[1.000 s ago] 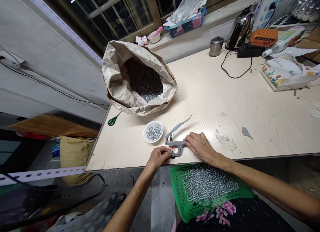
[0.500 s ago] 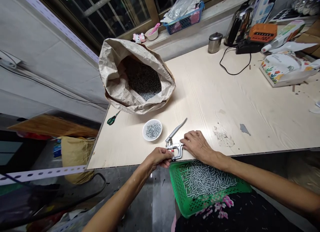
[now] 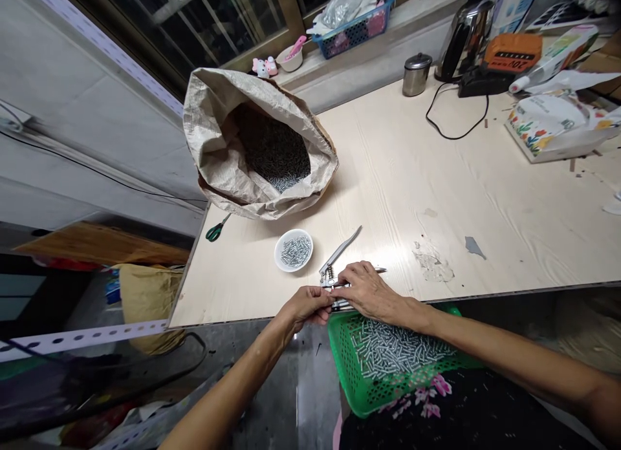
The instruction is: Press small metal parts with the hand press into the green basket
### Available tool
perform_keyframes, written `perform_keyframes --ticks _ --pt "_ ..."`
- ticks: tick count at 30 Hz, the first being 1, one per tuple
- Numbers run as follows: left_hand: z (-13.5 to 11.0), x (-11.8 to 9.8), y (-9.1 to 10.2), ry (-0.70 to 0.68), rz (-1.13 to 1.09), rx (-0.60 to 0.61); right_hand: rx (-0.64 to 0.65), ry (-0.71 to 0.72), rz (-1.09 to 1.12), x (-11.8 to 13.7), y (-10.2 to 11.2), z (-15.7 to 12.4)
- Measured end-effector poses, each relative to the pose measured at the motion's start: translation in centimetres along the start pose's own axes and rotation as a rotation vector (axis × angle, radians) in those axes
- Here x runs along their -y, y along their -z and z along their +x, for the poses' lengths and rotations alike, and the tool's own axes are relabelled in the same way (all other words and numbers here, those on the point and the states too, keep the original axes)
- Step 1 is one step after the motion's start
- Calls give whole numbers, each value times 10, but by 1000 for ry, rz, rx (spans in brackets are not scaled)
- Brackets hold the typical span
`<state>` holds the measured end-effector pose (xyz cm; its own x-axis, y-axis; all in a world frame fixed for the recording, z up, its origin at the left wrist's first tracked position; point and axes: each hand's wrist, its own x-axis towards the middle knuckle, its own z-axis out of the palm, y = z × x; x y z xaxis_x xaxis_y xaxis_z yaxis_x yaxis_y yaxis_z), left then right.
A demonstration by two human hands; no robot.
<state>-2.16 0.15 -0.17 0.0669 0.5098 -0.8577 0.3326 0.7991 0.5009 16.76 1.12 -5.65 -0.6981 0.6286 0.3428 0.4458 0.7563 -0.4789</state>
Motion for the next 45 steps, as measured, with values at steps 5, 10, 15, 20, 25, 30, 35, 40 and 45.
perform_keyframes --ticks 5,10,15,20,25,30,35,40,45 --pt "-1 -1 -1 10 -20 -30 8 -5 24 0 -1 -1" --pt "0 -2 -4 38 9 -66 29 -9 67 0 -1 -2" --pt "4 -5 -5 79 63 -74 29 -19 156 -10 16 1" --pt "6 -3 -4 89 54 -78 79 -11 10 -45 39 8" --pt "6 -2 -5 84 42 -89 271 -5 -105 -80 51 19" --pt "4 -4 -6 86 38 -95 286 6 -126 -84 57 26" --pt "3 -4 -8 82 39 -101 282 3 -153 -75 63 29" --pt "0 2 -8 45 55 -132 308 1 -159 -72 65 26" --pt "-10 3 -20 -394 622 -531 256 8 -129 -72 59 20"
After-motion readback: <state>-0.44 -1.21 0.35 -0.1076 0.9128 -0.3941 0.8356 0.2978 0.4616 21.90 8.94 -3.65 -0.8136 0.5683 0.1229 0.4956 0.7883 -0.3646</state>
